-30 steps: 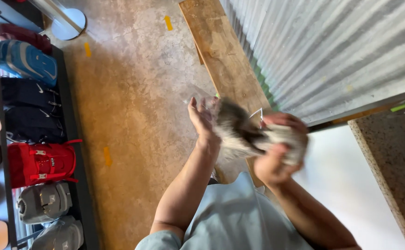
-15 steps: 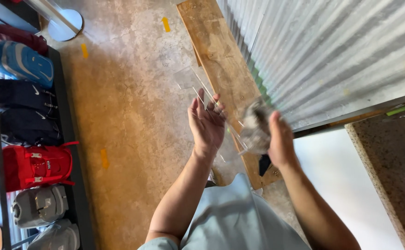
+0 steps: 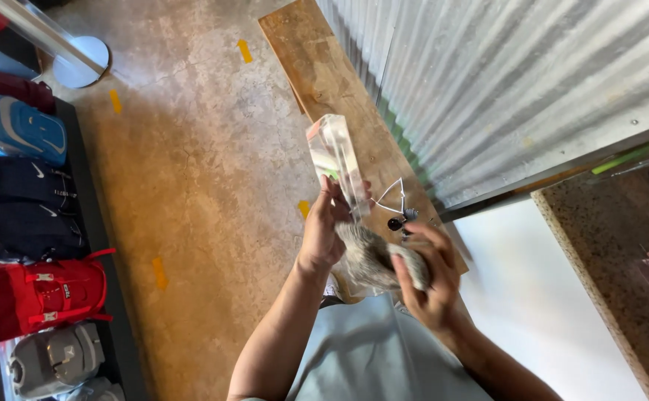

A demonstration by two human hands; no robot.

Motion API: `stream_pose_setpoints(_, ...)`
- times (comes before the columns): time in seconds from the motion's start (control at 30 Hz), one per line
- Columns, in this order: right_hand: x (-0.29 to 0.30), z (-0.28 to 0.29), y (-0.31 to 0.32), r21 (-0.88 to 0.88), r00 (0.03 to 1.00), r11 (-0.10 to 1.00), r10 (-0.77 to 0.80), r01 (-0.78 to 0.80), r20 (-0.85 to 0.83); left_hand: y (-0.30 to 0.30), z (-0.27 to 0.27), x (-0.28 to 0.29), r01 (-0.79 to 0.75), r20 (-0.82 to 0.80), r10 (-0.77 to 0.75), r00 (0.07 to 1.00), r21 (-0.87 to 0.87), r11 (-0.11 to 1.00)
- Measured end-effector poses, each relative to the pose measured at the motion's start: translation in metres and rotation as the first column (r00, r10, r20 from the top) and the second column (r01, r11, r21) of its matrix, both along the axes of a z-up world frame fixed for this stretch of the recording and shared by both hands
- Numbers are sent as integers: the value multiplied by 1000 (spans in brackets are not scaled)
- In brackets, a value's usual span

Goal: The recorder cleans a sunglasses display stand and wipes individual pairs of sunglasses.

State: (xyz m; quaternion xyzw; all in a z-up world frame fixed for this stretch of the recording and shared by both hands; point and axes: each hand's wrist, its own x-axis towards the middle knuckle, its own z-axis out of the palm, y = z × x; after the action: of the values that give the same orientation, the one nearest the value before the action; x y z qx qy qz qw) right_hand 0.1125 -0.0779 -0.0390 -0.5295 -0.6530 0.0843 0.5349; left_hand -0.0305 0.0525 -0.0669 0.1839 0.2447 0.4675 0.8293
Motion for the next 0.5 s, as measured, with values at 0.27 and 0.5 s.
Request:
stream_pose_setpoints(0.27,-6,-51,7,128,978,974,174,-188,113,-17,-54,-10,-52,55,43,998,181,982)
stream_pose_setpoints(0.5,7,-20,140,275,992,956,-119,103,42,-37,-23,-11,81,-133,-55,990,198,977)
